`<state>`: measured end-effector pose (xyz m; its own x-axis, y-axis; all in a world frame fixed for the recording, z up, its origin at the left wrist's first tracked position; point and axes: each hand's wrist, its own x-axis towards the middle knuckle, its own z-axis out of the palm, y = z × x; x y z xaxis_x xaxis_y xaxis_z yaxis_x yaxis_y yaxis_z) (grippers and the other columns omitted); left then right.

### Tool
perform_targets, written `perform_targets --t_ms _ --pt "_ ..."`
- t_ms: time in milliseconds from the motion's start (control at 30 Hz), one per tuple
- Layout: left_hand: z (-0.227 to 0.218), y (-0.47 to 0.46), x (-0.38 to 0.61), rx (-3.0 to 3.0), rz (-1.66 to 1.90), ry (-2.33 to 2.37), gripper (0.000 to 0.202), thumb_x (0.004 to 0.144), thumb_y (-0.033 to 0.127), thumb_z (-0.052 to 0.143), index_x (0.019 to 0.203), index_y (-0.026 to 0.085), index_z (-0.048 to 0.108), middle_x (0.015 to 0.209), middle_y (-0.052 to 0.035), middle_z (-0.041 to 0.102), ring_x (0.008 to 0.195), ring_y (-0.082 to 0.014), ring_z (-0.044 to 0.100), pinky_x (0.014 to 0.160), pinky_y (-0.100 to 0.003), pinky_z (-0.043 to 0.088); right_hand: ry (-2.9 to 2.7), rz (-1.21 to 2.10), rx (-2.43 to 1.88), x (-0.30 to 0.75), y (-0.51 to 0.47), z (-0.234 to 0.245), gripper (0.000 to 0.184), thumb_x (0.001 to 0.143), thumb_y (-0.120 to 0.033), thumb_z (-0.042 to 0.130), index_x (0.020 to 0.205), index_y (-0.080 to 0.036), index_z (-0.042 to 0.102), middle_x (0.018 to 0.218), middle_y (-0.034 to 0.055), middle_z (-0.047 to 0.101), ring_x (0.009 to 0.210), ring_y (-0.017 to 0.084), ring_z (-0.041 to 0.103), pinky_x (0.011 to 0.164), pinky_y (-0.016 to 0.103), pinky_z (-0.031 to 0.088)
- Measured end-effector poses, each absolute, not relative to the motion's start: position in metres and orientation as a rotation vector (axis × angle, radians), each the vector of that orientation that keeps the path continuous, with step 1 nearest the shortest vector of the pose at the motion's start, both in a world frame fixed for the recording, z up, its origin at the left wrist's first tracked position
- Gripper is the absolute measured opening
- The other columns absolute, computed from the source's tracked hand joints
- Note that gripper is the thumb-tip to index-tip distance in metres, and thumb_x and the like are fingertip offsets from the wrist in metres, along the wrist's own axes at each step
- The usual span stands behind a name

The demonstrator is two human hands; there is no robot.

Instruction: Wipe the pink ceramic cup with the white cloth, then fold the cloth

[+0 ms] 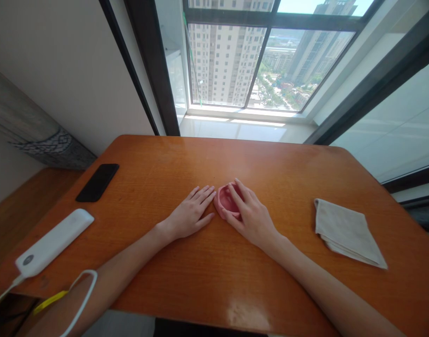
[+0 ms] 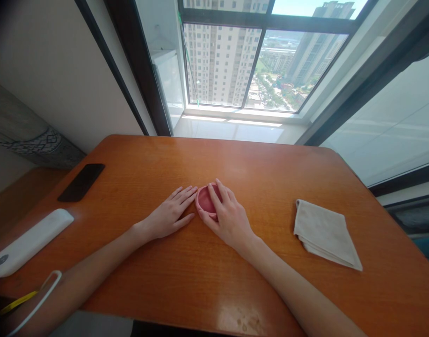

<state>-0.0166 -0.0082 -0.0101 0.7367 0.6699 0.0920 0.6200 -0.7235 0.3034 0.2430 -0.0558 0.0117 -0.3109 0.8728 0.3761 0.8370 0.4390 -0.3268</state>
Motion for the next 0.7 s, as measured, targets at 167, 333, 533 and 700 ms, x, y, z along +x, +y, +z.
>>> perform_targets --t_ms 167,333,533,700 --pt "-0.011 -0.008 -0.017 2.686 0.302 1.01 0.068 0.117 0.047 0.049 0.177 0.019 0.033 0.186 -0.0137 0.033 0.176 -0.0307 0.029 0.146 -0.055 0.023 -2.197 0.085 -1.428 0.244 -0.055 0.011 0.069 0.111 -0.052 0.058 0.171 -0.018 0.049 0.177 0.0223 0.047 0.159 0.04 0.055 0.124 0.059 0.058" --pt "-0.01 -0.008 -0.016 2.674 0.282 1.024 0.068 0.116 0.046 0.051 0.176 0.017 0.035 0.187 -0.0137 0.032 0.176 -0.0303 0.028 0.147 -0.054 0.021 -2.188 0.107 -1.426 0.244 -0.055 0.01 0.071 0.11 -0.05 0.06 0.173 -0.02 0.046 0.178 0.0217 0.046 0.159 0.04 0.054 0.124 0.059 0.059" --pt "-0.01 -0.008 -0.016 2.676 0.278 1.027 0.068 0.116 0.047 0.049 0.176 0.016 0.035 0.186 -0.0141 0.034 0.176 -0.0303 0.029 0.147 -0.054 0.022 -2.164 0.174 -1.411 0.249 -0.057 0.007 0.082 0.11 -0.05 0.061 0.18 -0.025 0.028 0.185 0.0197 0.035 0.164 0.038 0.05 0.125 0.058 0.057" --pt "-0.01 -0.007 -0.016 2.681 0.283 1.028 0.068 0.116 0.048 0.048 0.175 0.017 0.036 0.186 -0.014 0.035 0.176 -0.0305 0.029 0.147 -0.055 0.022 -2.086 0.145 -1.473 0.278 -0.049 0.011 0.077 0.114 -0.049 0.05 0.182 -0.026 0.022 0.185 0.017 0.036 0.169 0.034 0.043 0.133 0.058 0.048"
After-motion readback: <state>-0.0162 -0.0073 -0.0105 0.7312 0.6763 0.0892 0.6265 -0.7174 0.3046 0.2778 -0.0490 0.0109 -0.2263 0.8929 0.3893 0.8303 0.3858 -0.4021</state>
